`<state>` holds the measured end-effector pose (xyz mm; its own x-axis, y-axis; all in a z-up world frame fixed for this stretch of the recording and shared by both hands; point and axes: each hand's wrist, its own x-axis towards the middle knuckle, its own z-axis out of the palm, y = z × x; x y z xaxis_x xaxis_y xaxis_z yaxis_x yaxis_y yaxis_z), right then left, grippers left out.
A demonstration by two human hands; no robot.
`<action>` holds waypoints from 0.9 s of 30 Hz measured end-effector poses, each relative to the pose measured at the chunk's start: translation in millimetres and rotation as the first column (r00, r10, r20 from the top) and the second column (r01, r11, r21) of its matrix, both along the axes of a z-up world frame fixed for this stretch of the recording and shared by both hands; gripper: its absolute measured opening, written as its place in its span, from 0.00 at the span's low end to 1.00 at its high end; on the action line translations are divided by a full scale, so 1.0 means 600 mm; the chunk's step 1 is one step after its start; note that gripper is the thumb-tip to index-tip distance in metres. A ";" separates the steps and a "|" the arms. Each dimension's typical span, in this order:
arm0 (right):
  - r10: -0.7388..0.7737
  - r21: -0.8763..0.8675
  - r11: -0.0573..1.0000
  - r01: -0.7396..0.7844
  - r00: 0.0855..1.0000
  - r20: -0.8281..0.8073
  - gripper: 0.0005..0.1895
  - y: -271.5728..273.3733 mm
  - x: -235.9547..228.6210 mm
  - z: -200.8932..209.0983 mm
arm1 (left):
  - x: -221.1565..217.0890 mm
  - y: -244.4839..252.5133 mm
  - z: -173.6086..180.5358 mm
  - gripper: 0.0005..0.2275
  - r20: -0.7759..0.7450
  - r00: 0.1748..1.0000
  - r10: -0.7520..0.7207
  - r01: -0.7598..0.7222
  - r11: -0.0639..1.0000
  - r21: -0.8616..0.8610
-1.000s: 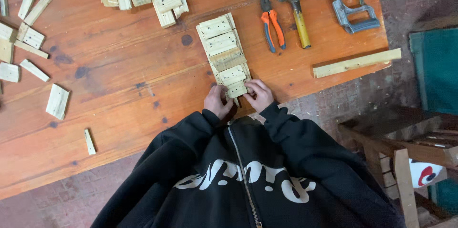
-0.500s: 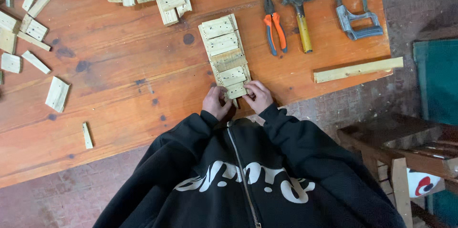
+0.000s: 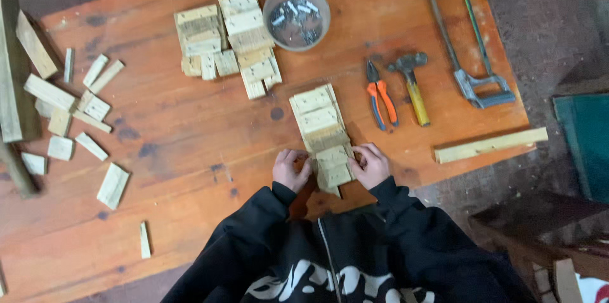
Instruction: The person assembles small wooden blocks into a rectangular structure by placing nails into pre-drilled holes and hammering them in. The person repeatedly picks up nails from a container, positions them, and uses a hammer to secure the blocks together on a wooden workbench.
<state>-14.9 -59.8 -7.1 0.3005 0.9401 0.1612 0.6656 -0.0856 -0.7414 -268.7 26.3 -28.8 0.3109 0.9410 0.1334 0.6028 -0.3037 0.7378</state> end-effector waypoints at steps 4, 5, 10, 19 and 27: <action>0.040 0.010 0.999 -0.039 0.999 -0.027 0.11 0.112 0.031 0.018 | 0.026 0.106 0.044 0.08 0.015 0.999 -0.028 0.029 0.999 -0.037; 0.058 0.017 0.998 -0.057 0.998 -0.038 0.11 0.146 0.043 0.018 | 0.035 0.137 0.061 0.11 0.002 0.998 -0.057 0.057 0.996 -0.066; 0.251 -0.060 0.967 -0.247 0.965 0.070 0.12 0.349 0.094 0.034 | 0.107 0.288 0.051 0.26 -0.191 0.980 -0.064 0.083 0.992 0.094; 0.525 -0.155 0.851 -0.502 0.801 0.287 0.09 0.674 0.091 -0.017 | 0.197 0.386 0.045 0.36 -0.587 0.809 -0.028 0.014 0.999 -0.029; 0.674 -0.486 0.729 -0.483 0.628 0.388 0.06 0.750 0.077 -0.115 | 0.178 0.388 0.035 0.38 -0.603 0.797 -0.013 0.077 0.994 0.079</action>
